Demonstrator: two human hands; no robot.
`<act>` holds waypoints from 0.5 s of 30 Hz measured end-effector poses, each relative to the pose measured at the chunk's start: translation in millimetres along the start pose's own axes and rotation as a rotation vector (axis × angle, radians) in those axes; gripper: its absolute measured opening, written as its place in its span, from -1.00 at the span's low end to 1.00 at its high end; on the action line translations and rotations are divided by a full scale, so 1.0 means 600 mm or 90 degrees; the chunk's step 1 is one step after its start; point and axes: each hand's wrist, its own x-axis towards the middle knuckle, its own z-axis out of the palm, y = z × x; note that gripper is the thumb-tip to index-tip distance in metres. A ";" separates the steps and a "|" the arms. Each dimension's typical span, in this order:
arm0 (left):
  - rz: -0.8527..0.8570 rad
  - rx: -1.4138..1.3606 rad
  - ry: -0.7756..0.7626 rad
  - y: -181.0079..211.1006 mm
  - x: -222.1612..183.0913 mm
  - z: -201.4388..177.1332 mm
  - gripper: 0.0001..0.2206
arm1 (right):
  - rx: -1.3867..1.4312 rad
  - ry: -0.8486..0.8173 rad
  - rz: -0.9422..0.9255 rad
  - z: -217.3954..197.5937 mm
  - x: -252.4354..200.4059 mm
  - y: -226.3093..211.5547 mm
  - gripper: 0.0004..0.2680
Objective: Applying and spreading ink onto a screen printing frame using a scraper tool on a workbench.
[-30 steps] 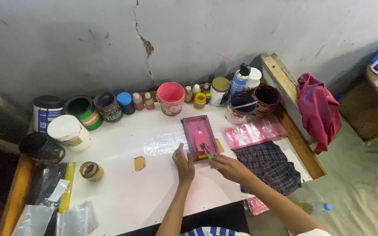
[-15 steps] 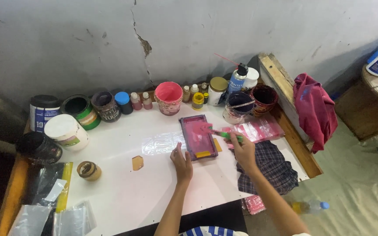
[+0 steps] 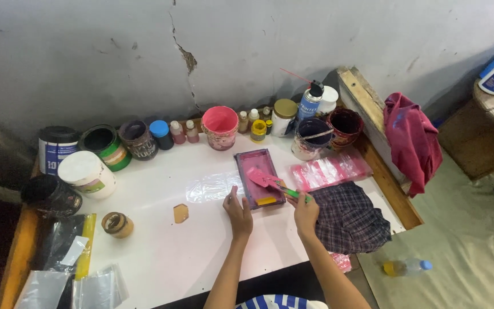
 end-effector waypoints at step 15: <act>-0.019 -0.052 0.000 0.020 0.000 -0.010 -0.47 | -0.272 0.007 -0.063 -0.039 -0.063 -0.137 -0.80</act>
